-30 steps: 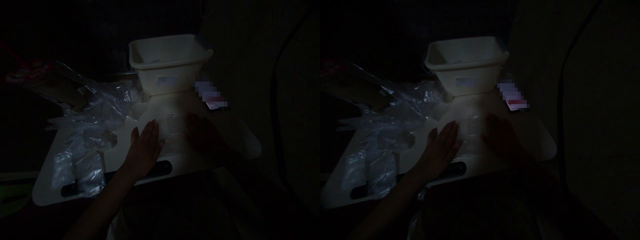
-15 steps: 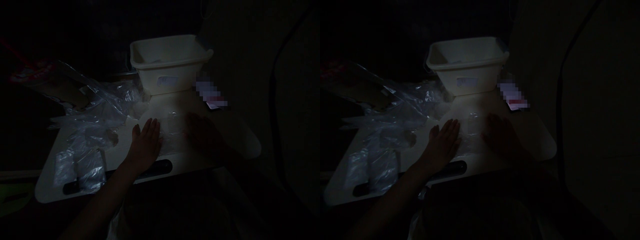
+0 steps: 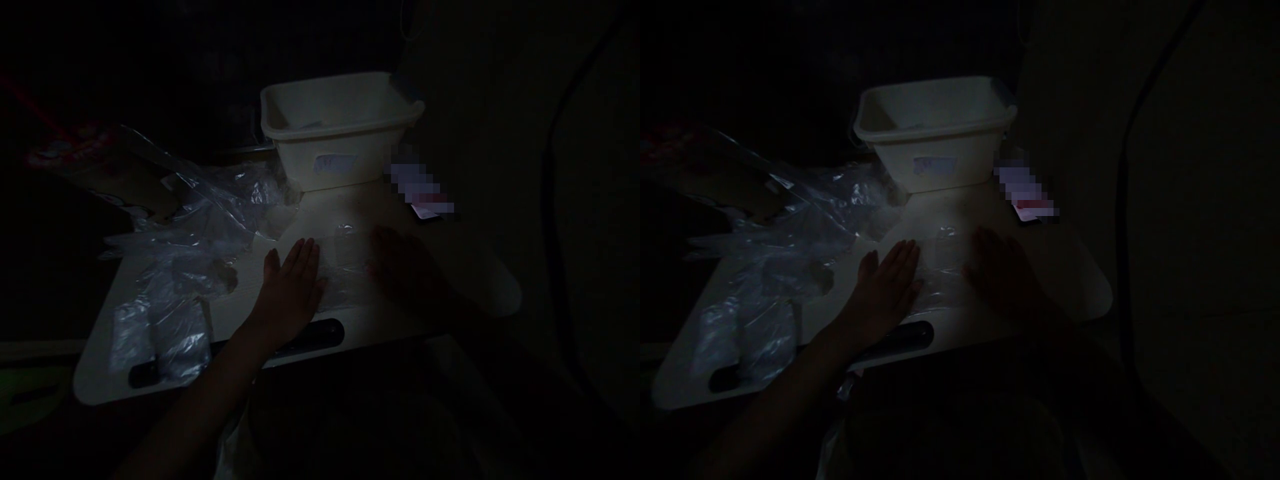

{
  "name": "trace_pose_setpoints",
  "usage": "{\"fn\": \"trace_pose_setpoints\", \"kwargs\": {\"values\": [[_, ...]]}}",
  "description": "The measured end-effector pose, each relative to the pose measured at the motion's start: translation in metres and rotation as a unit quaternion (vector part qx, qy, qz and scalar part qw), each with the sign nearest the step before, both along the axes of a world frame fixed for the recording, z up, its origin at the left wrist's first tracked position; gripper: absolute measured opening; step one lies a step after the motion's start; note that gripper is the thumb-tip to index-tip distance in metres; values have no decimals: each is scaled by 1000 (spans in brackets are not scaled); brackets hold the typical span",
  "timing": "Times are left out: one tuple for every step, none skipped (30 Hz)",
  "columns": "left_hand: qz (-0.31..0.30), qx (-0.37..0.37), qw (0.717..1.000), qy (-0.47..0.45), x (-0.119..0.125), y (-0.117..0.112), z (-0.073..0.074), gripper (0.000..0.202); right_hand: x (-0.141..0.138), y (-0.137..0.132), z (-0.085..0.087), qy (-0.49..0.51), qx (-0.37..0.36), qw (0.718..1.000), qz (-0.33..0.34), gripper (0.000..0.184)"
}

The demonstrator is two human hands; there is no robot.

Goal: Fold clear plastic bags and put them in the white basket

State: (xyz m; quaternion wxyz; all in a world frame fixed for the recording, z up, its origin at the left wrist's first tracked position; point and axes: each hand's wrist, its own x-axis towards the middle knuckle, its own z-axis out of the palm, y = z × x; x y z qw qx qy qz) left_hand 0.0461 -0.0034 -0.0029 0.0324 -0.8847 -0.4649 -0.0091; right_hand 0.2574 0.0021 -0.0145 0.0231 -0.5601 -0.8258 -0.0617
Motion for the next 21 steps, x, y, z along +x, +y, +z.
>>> {"fn": "trace_pose_setpoints", "kwargs": {"values": [[-1,-1,1000,-1,0,0,0,48,0,0,0,0,1,1000,-1,53],[-2,-2,1000,-2,0,0,0,48,0,0,0,1,1,1000,0,53],[-2,-3,1000,-2,0,0,0,49,0,0,0,2,1,1000,2,52],[-2,-4,1000,-3,0,0,0,49,0,0,-1,3,2,1000,4,52],[-1,-5,1000,-3,0,0,0,49,1,0,-1,5,4,1000,6,52],[-1,-6,1000,-2,0,0,0,49,1,0,-2,7,7,1000,6,52],[0,-8,1000,0,0,0,1,49,1,0,-3,8,10,1000,6,52],[1,-8,1000,1,0,0,1,49,2,1,-3,9,12,1000,5,52],[2,-8,1000,2,0,-1,1,49,2,1,-4,10,14,1000,5,53],[3,-7,1000,2,0,-1,1,49,2,1,-4,10,13,1000,7,53],[2,-7,1000,2,0,-1,1,49,2,1,-4,8,11,1000,9,53],[2,-6,1000,2,0,-1,1,49,2,1,-3,7,8,1000,10,53],[2,-5,1000,1,0,0,1,49,1,1,-2,4,6,1000,10,53],[2,-6,1000,2,0,0,1,49,1,1,-2,2,4,1000,9,53],[2,-7,1000,3,0,0,1,49,1,1,-1,0,2,1000,9,52],[2,-8,1000,4,0,-1,1,49,0,1,0,0,3,1000,8,52],[2,-9,1000,5,0,-1,1,49,0,1,0,1,3,1000,8,52],[2,-10,1000,7,0,-1,1,49,0,1,0,2,3,1000,9,52],[1,-11,1000,8,1,-1,1,49,0,0,0,3,3,1000,8,53],[1,-12,1000,9,1,-1,2,48,0,0,0,6,3,1000,6,53],[2,-13,1000,10,1,-1,2,49,0,0,0,8,1,1000,6,52]]}}
